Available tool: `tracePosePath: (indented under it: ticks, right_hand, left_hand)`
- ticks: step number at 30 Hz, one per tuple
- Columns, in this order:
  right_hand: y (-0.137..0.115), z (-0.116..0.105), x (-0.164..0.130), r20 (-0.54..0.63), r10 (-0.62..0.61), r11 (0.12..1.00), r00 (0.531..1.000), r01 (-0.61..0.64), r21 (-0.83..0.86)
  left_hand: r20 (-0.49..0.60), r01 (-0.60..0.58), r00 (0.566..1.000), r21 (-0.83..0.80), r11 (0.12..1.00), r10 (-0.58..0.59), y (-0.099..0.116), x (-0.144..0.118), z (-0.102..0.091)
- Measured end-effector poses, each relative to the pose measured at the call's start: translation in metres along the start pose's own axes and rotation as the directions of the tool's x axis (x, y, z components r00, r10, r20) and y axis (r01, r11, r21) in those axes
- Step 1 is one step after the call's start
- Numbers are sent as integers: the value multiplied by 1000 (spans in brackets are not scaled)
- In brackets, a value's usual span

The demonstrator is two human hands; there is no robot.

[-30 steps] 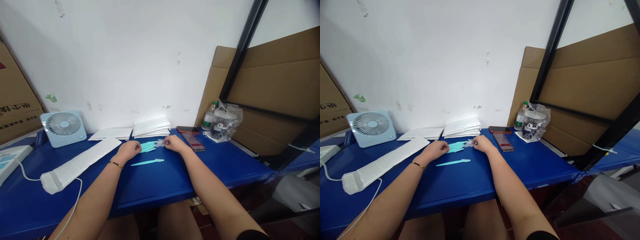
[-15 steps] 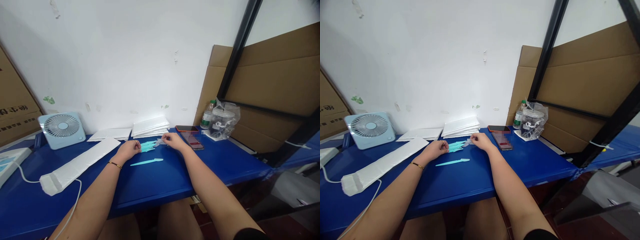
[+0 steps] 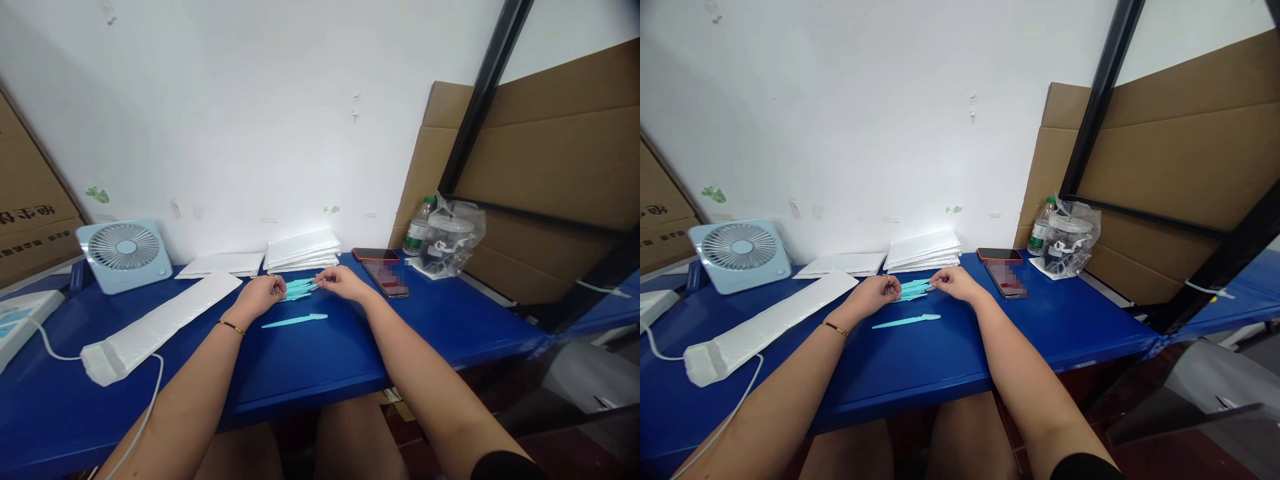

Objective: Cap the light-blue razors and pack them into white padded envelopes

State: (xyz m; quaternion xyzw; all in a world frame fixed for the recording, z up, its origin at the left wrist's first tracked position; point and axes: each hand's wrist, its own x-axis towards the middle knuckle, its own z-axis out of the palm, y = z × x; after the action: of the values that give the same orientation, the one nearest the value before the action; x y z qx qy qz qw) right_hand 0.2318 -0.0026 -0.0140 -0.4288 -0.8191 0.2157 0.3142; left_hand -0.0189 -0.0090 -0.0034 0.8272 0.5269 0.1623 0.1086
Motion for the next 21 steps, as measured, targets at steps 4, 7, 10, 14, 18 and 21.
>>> tracePosePath:
  ticks: [4,7,10,14,18,21]
  right_hand:
    - [3,-3,0,6,39,998,999,-39,41]
    - [8,-8,0,-58,46,998,997,-44,40]
    - [9,-11,0,-65,47,997,997,-43,56]
    - [3,-11,0,-25,55,992,998,-52,115]
    - [-9,-10,0,-44,59,996,997,-56,69]
    - [-16,-9,0,-44,55,997,998,-52,57]
  left_hand:
    - [-7,8,1000,14,1000,-8,1,-2,-3]
    - [-23,29,999,4,1000,-29,1,-4,-4]
    - [-11,40,999,-26,999,-40,1,-2,-3]
    - [52,13,999,-46,999,-10,-3,5,-6]
    - [82,0,997,-85,996,7,-7,7,-7]
    - [103,-24,994,-96,995,33,-6,4,-6]
